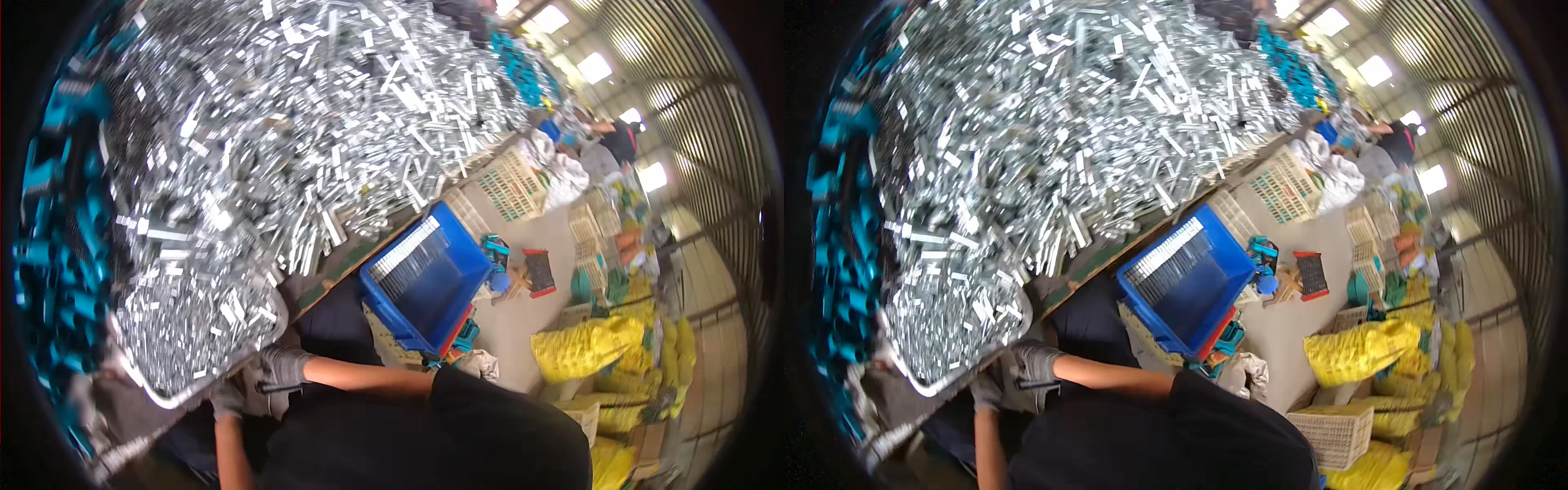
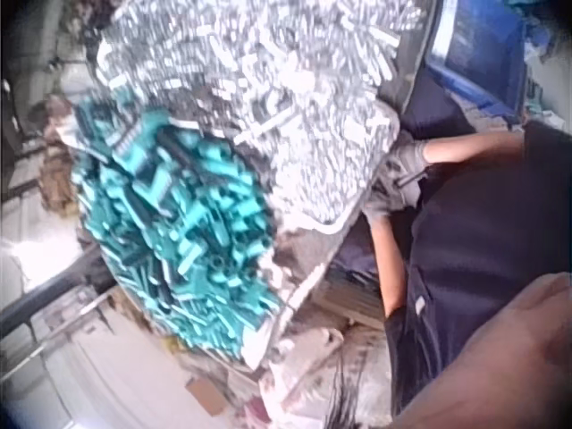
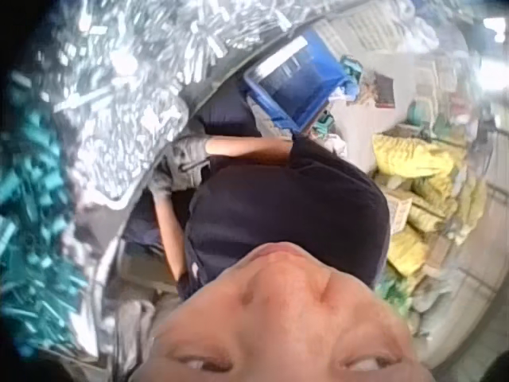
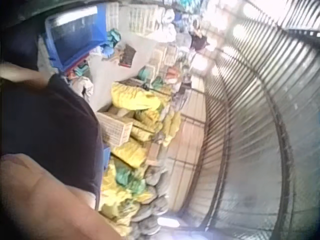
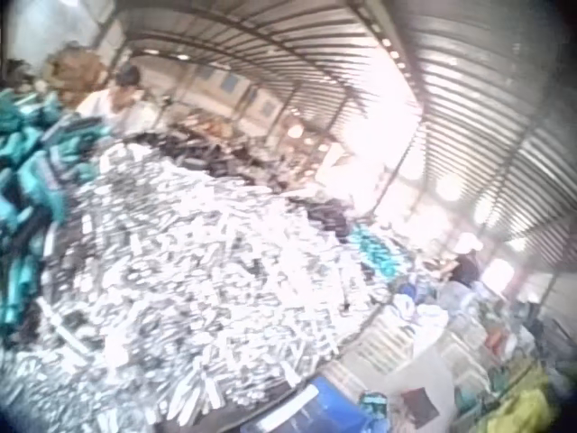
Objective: Assembling metal cylinders, springs, and small pins into plastic handles at a factory workstation.
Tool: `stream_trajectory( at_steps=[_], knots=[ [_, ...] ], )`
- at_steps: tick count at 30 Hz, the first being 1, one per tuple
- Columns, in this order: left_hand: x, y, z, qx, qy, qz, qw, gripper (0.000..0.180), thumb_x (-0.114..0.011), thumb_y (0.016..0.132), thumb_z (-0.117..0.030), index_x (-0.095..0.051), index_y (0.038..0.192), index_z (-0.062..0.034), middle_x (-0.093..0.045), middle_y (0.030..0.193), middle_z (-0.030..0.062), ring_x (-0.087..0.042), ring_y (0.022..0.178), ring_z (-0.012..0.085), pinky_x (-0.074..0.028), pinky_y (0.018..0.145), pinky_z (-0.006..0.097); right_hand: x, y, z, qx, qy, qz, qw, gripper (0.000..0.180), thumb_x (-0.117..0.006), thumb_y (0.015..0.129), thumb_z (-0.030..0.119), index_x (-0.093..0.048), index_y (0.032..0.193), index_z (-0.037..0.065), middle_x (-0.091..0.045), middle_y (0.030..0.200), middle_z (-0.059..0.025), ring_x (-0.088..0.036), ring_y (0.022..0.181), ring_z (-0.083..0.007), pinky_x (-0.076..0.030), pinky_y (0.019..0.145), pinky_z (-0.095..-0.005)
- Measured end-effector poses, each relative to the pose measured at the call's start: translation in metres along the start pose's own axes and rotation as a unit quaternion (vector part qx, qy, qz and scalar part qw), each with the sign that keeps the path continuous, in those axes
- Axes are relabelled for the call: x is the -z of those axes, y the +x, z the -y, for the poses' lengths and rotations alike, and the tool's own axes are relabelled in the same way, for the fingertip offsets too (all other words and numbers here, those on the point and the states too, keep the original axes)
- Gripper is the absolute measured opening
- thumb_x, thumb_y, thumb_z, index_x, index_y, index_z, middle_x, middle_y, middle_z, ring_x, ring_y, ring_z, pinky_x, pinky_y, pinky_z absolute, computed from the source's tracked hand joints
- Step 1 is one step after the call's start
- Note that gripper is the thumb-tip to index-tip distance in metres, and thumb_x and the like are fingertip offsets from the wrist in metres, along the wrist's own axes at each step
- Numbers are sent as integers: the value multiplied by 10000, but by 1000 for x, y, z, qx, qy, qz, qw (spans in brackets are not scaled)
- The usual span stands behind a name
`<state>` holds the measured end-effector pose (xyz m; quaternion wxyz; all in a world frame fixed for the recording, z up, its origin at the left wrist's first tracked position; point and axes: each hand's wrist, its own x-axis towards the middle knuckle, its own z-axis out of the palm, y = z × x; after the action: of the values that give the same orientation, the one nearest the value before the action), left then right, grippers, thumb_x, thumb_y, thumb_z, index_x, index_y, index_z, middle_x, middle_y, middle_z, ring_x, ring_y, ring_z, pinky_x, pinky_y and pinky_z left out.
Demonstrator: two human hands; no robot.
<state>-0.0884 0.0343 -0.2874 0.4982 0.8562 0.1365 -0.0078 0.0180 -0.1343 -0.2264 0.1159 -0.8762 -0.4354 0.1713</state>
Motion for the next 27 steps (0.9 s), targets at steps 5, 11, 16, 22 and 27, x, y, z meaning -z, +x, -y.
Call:
stream_trajectory(
  at_steps=[5, 11, 16, 22, 27],
  knots=[
    [-52, 35, -199, -151, 190, -85, 967, 572, -556, 788, -474, -581, 1178, -57, -622, 1085, 197, -580, 1042, 345, -435, 939, 424, 1, -17, -9, -64, 198, -59, 976, 482, -581, 804, 324, -549, 1148, -11, -601, 1035, -221, -572, 973, -374, -454, 842, -451],
    [-60, 38, -150, -177, 189, -29, 965, 580, -560, 780, -486, -585, 1175, -62, -626, 1079, 193, -584, 1034, 343, -439, 933, 426, 37, -10, 25, -57, 283, 132, 948, 719, -625, 784, 493, -459, 1243, -34, -551, 1175, -247, -564, 1046, -395, -455, 880, -450],
    [-63, 23, -115, -238, 194, 34, 951, 587, -565, 773, -497, -589, 1173, -68, -629, 1074, 190, -588, 1026, 341, -443, 928, 428, -11, -6, 21, -34, 249, -62, 966, 521, -640, 773, 495, -565, 1034, 50, -617, 1043, -189, -604, 941, -348, -483, 799, -441],
    [-69, 7, -63, -281, 195, 104, 934, 597, -570, 763, -511, -593, 1170, -75, -633, 1066, 186, -593, 1016, 339, -448, 921, 430, -10, 1, 24, -47, 227, -72, 970, 512, -639, 763, 500, -598, 996, 46, -634, 892, -186, -613, 864, -373, -478, 774, -470],
    [-52, 34, -69, -316, 231, 143, 909, 605, -575, 755, -523, -597, 1167, -80, -636, 1061, 183, -597, 1008, 337, -452, 915, 432, -50, 6, 9, -36, 187, -115, 975, 457, -607, 814, 473, -581, 940, 34, -635, 835, -179, -618, 749, -356, -481, 667, -447]
  ],
)
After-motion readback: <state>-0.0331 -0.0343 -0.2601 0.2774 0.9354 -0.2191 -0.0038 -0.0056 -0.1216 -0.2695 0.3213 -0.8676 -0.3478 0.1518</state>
